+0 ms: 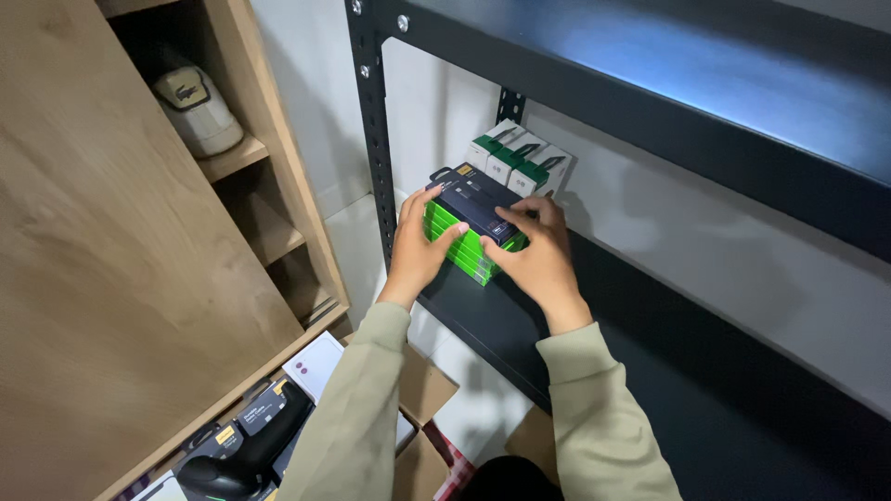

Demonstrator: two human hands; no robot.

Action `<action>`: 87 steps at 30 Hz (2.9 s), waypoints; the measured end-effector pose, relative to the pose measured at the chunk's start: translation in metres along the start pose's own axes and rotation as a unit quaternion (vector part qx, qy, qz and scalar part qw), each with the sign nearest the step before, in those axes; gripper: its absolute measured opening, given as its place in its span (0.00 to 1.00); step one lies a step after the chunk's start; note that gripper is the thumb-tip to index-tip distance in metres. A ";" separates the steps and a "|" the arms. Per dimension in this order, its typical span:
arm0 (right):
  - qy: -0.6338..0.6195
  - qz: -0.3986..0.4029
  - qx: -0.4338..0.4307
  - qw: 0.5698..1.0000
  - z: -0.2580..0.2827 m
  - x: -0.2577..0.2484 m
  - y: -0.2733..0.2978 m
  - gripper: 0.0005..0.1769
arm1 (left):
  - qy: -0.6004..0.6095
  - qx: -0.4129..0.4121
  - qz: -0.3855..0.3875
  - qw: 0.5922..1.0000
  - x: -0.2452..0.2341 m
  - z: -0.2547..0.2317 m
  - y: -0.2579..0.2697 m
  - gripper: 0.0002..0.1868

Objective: The person uses a handheld scanner to scan barcodes on green and black packaged items, then places the items onto a black shelf.

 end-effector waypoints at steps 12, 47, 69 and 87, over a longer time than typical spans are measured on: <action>-0.007 0.009 -0.001 1.000 0.002 -0.001 -0.001 0.31 | 0.006 -0.025 0.011 1.000 -0.002 -0.006 0.003 0.41; 0.041 0.018 0.109 0.993 0.064 -0.077 -0.014 0.32 | -0.053 0.102 -0.059 0.992 -0.003 -0.055 0.025 0.28; 0.091 0.361 0.419 0.828 0.039 -0.140 0.107 0.38 | -0.224 0.008 0.151 0.963 0.083 -0.039 0.153 0.33; -0.039 0.131 0.106 0.985 0.160 -0.115 0.083 0.22 | -0.102 0.037 0.019 0.994 -0.091 -0.077 0.215 0.17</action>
Point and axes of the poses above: each hand's wrist, its own y-axis away from the middle knuckle, its own x-axis out of the palm, z = x × y, the point moved 2 cm from there along -y, towards the middle knuckle, and after that the axes turned 4 degrees about -x, right-handed, at the moved point
